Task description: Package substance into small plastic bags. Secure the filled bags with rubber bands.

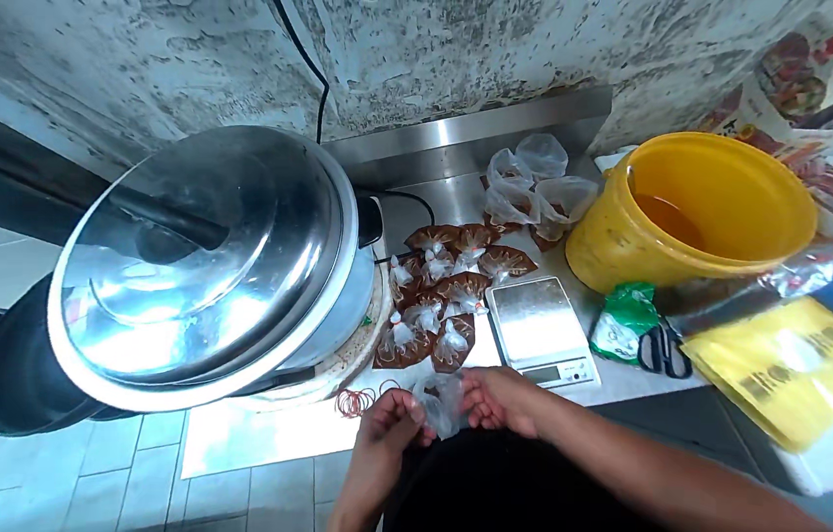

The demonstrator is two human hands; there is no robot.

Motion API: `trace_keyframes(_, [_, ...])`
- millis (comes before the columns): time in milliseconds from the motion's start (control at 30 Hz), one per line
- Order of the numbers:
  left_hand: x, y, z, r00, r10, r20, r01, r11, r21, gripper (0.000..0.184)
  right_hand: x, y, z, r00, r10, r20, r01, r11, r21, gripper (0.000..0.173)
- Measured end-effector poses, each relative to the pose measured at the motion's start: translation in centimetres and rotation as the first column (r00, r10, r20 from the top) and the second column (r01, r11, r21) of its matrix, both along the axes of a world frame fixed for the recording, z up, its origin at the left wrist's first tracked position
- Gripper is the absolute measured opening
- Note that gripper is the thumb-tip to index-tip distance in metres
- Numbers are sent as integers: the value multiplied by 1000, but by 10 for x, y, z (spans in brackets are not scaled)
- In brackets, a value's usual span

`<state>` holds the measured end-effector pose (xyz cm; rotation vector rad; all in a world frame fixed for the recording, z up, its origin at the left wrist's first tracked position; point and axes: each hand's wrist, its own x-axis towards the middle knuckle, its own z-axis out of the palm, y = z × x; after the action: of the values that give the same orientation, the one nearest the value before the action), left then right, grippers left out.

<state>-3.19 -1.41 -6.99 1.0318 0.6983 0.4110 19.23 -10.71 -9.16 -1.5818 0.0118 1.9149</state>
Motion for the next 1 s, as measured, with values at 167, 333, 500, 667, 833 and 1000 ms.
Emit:
trace_keyframes(167, [-6,2,-1,996,88,29,-88,996,-1,6,-3,2,-3,998,10,-57,-7,999,51,25])
trace_keyframes(333, [-15,0,-6,991,104,88,-103,995,-15,5,-15,7,1,983,183,10,-181,965,188,23])
trace_keyframes(500, [-20,0,0,984,143,102,-145,989,5,7,-17,10,19,964,189,187,-231,944,237,18])
trace_keyframes(667, [-25,-3,-2,983,144,110,-142,990,-25,9,-18,15,20,984,158,77,-170,969,179,28])
trace_keyframes(833, [-17,-8,-2,981,157,113,-155,988,-25,8,-23,19,7,959,282,40,-284,939,194,30])
trace_keyframes(1000, [-19,-9,0,975,187,117,-186,982,-23,9,-19,16,15,926,362,109,-377,881,285,14])
